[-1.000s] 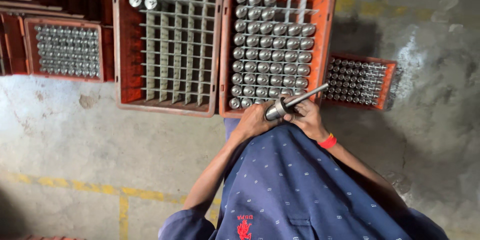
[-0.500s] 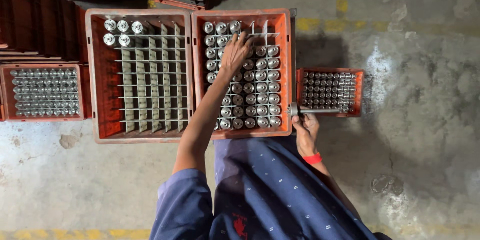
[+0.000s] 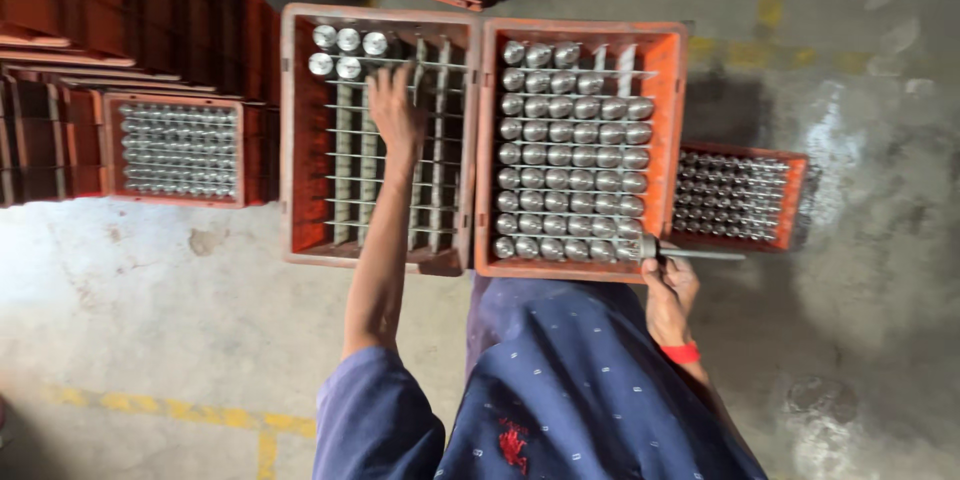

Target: The person uses a metal rod to lift small cylindrical metal parts from a red crate and places them into a second crate with a grid insert. The person repeats this transfer across multiple crates, stacking filled crates on a metal cart.

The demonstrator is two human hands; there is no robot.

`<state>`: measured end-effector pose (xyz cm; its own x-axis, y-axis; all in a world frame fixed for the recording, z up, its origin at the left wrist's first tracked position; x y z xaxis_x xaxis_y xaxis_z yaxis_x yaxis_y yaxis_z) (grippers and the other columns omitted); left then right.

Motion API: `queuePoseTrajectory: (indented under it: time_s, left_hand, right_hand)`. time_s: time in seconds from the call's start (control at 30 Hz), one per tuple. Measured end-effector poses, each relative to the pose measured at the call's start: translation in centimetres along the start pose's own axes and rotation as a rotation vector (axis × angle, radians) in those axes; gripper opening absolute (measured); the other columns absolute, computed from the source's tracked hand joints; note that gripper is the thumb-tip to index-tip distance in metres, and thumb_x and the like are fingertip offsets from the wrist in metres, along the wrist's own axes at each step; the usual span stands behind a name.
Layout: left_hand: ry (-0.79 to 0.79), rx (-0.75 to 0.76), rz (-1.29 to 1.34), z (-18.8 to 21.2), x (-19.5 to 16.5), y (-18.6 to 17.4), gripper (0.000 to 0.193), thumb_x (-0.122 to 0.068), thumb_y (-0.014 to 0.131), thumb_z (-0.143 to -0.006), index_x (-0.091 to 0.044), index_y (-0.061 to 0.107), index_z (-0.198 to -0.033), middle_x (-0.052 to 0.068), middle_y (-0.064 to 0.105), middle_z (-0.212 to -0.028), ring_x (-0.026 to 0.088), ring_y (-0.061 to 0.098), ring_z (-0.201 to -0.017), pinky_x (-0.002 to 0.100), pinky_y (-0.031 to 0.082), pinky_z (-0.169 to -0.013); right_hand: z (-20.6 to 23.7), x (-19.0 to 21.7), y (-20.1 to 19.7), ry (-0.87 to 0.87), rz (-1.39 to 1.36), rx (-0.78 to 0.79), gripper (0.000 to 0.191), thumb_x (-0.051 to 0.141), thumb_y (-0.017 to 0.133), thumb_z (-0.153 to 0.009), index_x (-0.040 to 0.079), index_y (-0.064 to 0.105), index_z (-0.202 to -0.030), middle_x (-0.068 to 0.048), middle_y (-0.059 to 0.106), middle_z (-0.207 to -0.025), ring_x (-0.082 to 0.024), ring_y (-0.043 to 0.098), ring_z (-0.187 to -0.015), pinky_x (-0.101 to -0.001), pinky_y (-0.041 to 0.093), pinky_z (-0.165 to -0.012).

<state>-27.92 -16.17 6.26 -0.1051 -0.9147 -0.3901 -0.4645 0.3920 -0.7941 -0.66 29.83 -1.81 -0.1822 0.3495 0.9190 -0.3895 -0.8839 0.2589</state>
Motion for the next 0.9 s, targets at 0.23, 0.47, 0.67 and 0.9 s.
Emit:
queuePoseTrajectory:
  time_s: [0.23,0.47,0.67,0.9]
  left_hand:
    - [-0.125,0.125,-0.133,-5.2,7.8,1.4,0.057,-0.04,0.079,-0.087,-0.009,0.064,-0.132,0.025,0.051,-0.138,0.045,0.043,-0.131,0.056,0.037,-0.104]
    - [-0.113,0.206,-0.107,-5.7,8.4,3.8,0.059,-0.03,0.084,-0.086,-0.003,0.062,-0.134,0.028,0.047,-0.143,0.047,0.038,-0.137,0.063,0.031,-0.112]
    - [0.047,-0.088,0.181,-5.3,6.6,-2.5,0.059,-0.026,0.096,-0.076,-0.003,0.067,-0.122,0.021,0.052,-0.142,0.039,0.04,-0.139,0.059,0.031,-0.116]
    - [-0.636,0.113,2.311,7.3,0.4,-0.2,0.089,-0.027,0.081,-0.076,-0.017,0.042,-0.156,0.011,0.06,-0.13,0.022,0.057,-0.114,0.031,0.053,-0.095]
  right_hand:
    - [2.7,-1.8,2.9,0.019,-0.008,-0.013,0.029,-0.007,0.066,-0.098,-0.005,0.061,-0.126,-0.005,0.067,-0.117,-0.008,0.06,-0.1,-0.0228,0.047,-0.092]
    - [3.9,-3.4,4.1,0.038,-0.012,-0.024,0.033,-0.007,0.066,-0.097,-0.004,0.059,-0.13,-0.006,0.066,-0.117,-0.01,0.06,-0.101,-0.0232,0.048,-0.092]
    - [4.0,-3.0,4.5,0.083,0.066,-0.035,0.037,-0.004,0.066,-0.094,-0.004,0.059,-0.131,-0.005,0.065,-0.118,-0.011,0.059,-0.106,-0.0249,0.047,-0.094]
    - [3.3,-1.8,7.2,0.148,0.113,0.03,0.037,-0.001,0.068,-0.092,-0.002,0.059,-0.128,-0.005,0.066,-0.119,-0.011,0.06,-0.109,-0.026,0.047,-0.096]
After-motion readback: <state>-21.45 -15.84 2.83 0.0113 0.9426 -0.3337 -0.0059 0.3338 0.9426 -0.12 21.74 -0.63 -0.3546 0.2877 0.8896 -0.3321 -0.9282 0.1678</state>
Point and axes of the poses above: each hand's wrist, its own z-axis away from the middle knuckle, its own y-axis out of the palm, x = y × z, the point moved 9 cm from there along -z, towards the middle knuckle
